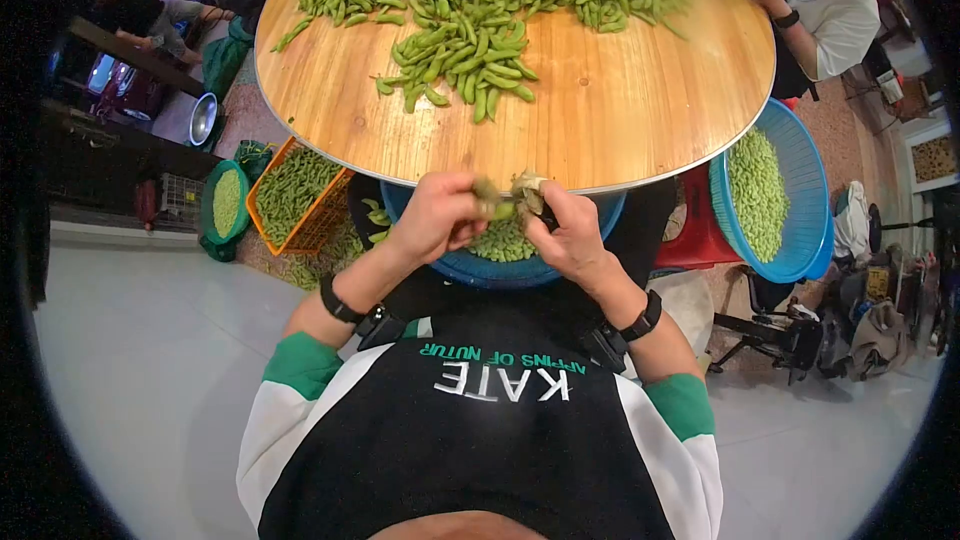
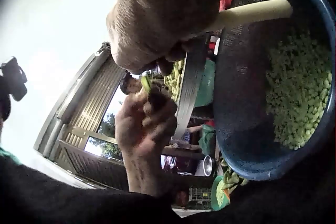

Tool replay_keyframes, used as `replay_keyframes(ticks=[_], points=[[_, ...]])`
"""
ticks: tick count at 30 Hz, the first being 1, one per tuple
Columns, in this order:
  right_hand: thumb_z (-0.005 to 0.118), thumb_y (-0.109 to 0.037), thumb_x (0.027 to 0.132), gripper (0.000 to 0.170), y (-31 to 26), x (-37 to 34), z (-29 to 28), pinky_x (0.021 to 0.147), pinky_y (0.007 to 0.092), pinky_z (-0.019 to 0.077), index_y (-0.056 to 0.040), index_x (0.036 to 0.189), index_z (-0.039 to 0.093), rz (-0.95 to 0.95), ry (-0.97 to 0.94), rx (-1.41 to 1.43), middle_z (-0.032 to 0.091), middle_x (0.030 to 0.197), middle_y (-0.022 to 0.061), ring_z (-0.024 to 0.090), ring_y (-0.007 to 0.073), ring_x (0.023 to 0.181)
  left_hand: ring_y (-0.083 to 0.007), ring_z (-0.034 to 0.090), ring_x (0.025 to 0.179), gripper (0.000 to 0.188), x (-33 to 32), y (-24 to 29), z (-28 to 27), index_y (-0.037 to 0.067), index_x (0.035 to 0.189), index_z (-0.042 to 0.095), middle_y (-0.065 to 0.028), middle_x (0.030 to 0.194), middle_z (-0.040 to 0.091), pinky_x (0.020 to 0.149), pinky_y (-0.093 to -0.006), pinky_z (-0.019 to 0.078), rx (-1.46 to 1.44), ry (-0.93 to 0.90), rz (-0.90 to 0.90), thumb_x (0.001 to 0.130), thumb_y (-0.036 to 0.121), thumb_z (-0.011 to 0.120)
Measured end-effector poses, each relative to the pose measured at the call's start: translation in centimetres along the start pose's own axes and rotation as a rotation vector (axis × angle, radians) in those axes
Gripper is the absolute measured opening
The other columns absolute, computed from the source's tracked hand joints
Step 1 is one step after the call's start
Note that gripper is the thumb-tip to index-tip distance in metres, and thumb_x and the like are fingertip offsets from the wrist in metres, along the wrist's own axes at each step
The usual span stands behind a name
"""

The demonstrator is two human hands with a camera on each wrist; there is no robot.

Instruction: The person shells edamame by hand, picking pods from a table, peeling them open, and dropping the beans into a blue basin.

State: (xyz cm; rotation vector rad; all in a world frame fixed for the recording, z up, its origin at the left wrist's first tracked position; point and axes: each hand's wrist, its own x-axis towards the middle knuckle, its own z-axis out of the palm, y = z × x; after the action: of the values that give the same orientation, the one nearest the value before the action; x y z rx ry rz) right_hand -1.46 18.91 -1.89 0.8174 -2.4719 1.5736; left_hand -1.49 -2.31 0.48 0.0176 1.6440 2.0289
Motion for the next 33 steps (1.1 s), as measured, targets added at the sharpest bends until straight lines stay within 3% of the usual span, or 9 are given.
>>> replay_keyframes(ticks=[3,5,6,12,16,21,24,27,33], points=[[0.064,-0.001,0.082,0.027,0.1,-0.4,-0.4,0.056,0.0314,0.0455,0.0017,0.108,0.058,-0.012,-0.072,-0.002,0.057,0.071,0.0151,0.057,0.0257,0.059,-0.0300,0.059,0.053,0.008,-4.1,2.0,-1.1,0.002,0.083,0.060,-0.0154,0.066,0.060,0.049,-0.0375,0.0452,1.013,0.249,0.577,0.083,0.006,0.054],[0.065,-0.003,0.082,0.028,-0.5,-0.5,-0.5,0.057,0.0317,0.0458,0.0018,0.109,0.057,0.037,-0.119,0.010,0.057,0.072,0.0154,0.058,0.0271,0.061,-0.0370,0.062,0.068,0.008,-7.0,3.9,-3.2,0.001,0.081,0.060,-0.0204,0.073,0.061,0.060,-0.0453,0.0479,1.443,0.150,0.137,0.082,0.009,0.057],[0.066,-0.005,0.083,0.030,-0.8,-0.7,-0.5,0.058,0.0320,0.0460,0.0018,0.110,0.056,0.082,-0.180,0.019,0.058,0.073,0.0158,0.058,0.0284,0.062,-0.0369,0.062,0.073,0.011,-7.6,3.9,-3.7,0.001,0.081,0.060,-0.0189,0.075,0.061,0.063,-0.0444,0.0478,1.506,0.175,0.135,0.082,0.011,0.062],[0.053,-0.005,0.090,0.030,-1.4,-0.4,-0.1,0.062,0.0331,0.0477,0.0040,0.119,0.051,0.149,-0.150,0.239,0.056,0.076,0.0147,0.057,0.0244,0.065,-0.0342,0.058,0.074,0.013,1.5,3.7,-3.0,0.001,0.079,0.060,-0.0166,0.076,0.056,0.066,-0.0419,0.0469,1.272,0.492,0.764,0.079,0.013,0.067],[0.045,-0.011,0.097,0.036,-1.2,-1.0,-0.7,0.050,0.0187,0.0391,-0.0003,0.131,0.046,0.433,-0.171,0.472,0.057,0.081,0.0018,0.047,0.0053,0.059,-0.0357,0.058,0.086,0.014,7.6,2.7,-3.2,0.001,0.080,0.059,-0.0163,0.083,0.060,0.075,-0.0443,0.0475,1.365,0.579,0.636,0.079,0.015,0.062],[0.042,-0.011,0.098,0.035,-1.1,-0.6,-0.8,0.045,0.0181,0.0386,-0.0021,0.131,0.045,0.544,-0.108,0.700,0.055,0.079,0.0019,0.047,0.0053,0.057,-0.0397,0.058,0.084,0.013,7.0,3.4,-3.4,0.000,0.080,0.058,-0.0182,0.084,0.061,0.075,-0.0443,0.0475,1.244,0.593,0.489,0.077,0.013,0.059],[0.043,-0.013,0.099,0.034,-1.4,0.5,-0.3,0.044,0.0193,0.0381,-0.0020,0.131,0.045,0.542,-0.068,0.840,0.055,0.080,0.0031,0.047,0.0061,0.057,-0.0302,0.062,0.077,0.011,4.1,4.2,-2.0,-0.002,0.082,0.058,-0.0140,0.081,0.063,0.069,-0.0382,0.0488,0.984,0.506,0.386,0.078,0.009,0.061],[0.042,-0.015,0.099,0.038,-1.6,1.3,0.3,0.043,0.0197,0.0361,-0.0023,0.135,0.039,0.501,-0.071,1.098,0.054,0.082,0.0043,0.044,0.0078,0.057,-0.0049,0.057,0.068,0.010,2.5,3.3,-0.2,0.000,0.093,0.061,0.0003,0.079,0.063,0.054,-0.0225,0.0437,0.282,0.191,0.315,0.084,0.003,0.065],[0.041,-0.017,0.100,0.042,-2.3,1.1,-0.4,0.043,0.0191,0.0344,-0.0042,0.139,0.036,0.502,-0.135,1.209,0.052,0.083,0.0044,0.042,0.0082,0.057,-0.0038,0.056,0.064,0.011,2.2,2.3,1.1,0.001,0.095,0.062,-0.0002,0.078,0.063,0.048,-0.0177,0.0412,0.105,0.107,0.202,0.085,0.005,0.066]])
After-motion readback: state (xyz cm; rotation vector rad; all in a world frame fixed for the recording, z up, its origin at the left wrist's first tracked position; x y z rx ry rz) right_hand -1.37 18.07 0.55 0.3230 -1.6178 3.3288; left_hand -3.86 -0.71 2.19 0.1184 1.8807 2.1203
